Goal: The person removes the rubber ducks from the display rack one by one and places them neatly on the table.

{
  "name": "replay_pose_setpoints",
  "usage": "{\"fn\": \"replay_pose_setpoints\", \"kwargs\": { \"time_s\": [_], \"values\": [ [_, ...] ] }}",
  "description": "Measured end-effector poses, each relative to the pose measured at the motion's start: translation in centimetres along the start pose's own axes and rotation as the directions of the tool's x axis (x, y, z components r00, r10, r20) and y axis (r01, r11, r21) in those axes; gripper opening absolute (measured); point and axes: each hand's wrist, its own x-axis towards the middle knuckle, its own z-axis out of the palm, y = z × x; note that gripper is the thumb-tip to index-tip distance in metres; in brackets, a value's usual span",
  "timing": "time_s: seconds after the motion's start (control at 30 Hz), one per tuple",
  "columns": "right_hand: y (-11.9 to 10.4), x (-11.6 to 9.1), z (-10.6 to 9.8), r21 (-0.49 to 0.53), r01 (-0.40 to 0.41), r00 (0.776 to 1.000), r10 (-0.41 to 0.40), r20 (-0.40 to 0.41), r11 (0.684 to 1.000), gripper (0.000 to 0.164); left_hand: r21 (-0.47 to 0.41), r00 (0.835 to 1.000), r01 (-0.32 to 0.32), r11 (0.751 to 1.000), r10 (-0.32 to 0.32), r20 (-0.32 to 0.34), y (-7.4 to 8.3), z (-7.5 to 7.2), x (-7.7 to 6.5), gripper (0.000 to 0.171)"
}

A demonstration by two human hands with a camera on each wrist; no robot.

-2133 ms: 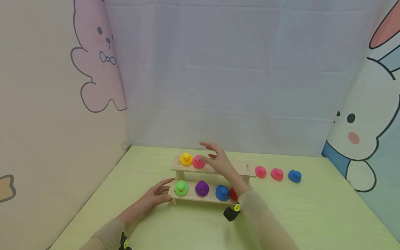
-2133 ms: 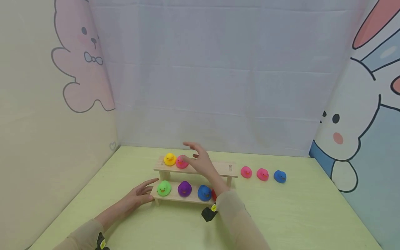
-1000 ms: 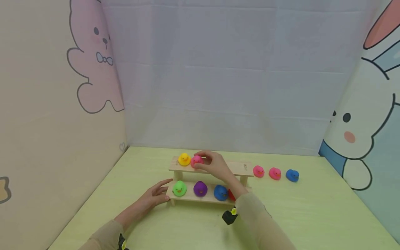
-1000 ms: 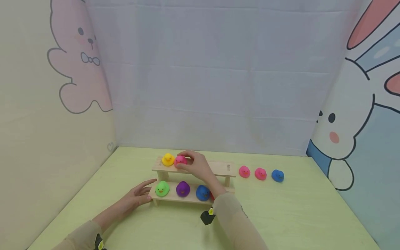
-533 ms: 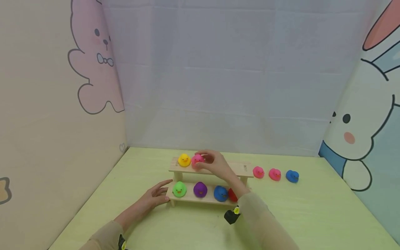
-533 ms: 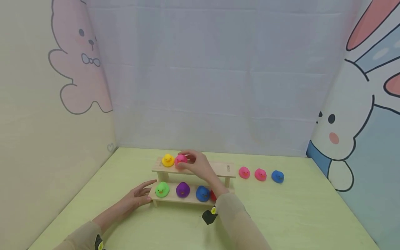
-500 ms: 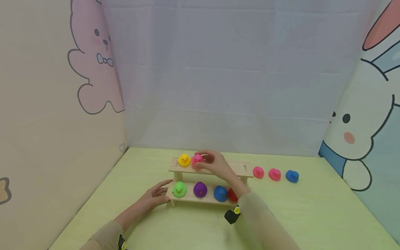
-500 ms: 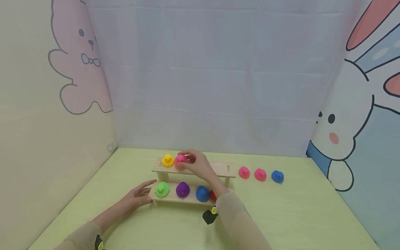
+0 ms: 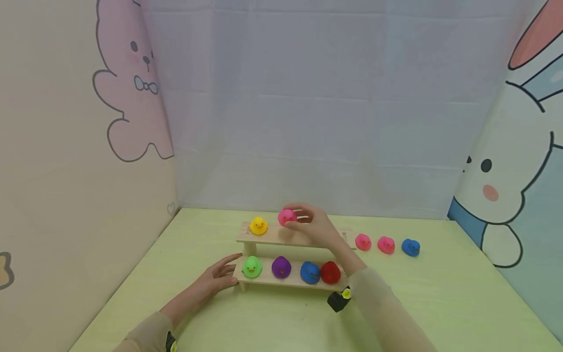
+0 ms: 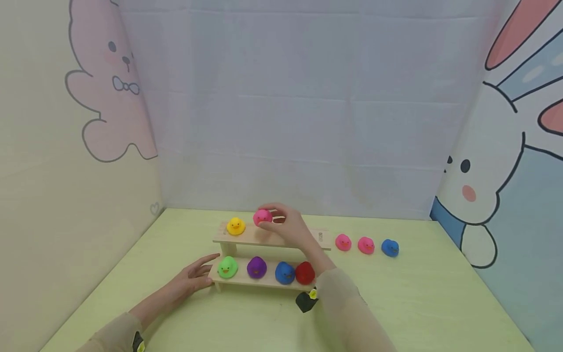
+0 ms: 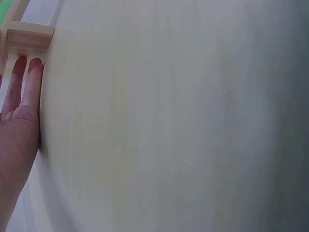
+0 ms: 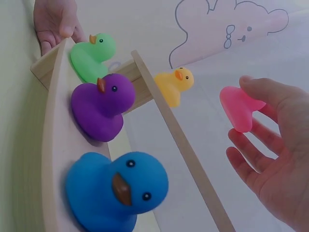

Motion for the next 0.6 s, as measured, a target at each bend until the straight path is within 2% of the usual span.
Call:
{"fn": "replay_pose_setpoints", "kwargs": {
  "time_s": [0.1,0.4,0.6],
  "values": [
    [-0.1,-0.4,-1.0,0.001,0.042,0.999,-0.042,-0.012,0.999,0.044,0.002,1.000,-0.007,1.000,0.007,0.004,0.0,0.0,0.0,0.065],
    [0.1,-1.4,-4.0,0.028,0.088,0.992,-0.085,-0.094,0.996,0.042,-0.002,1.000,-0.007,1.000,0.007,0.006,0.2,0.1,-0.1,0.066],
    [0.2,-2.2,-5.8,0.045,0.136,0.985,-0.130,-0.116,0.990,0.041,-0.002,1.000,-0.002,1.000,0.002,0.003,0.2,0.2,-0.1,0.066]
  ]
}}
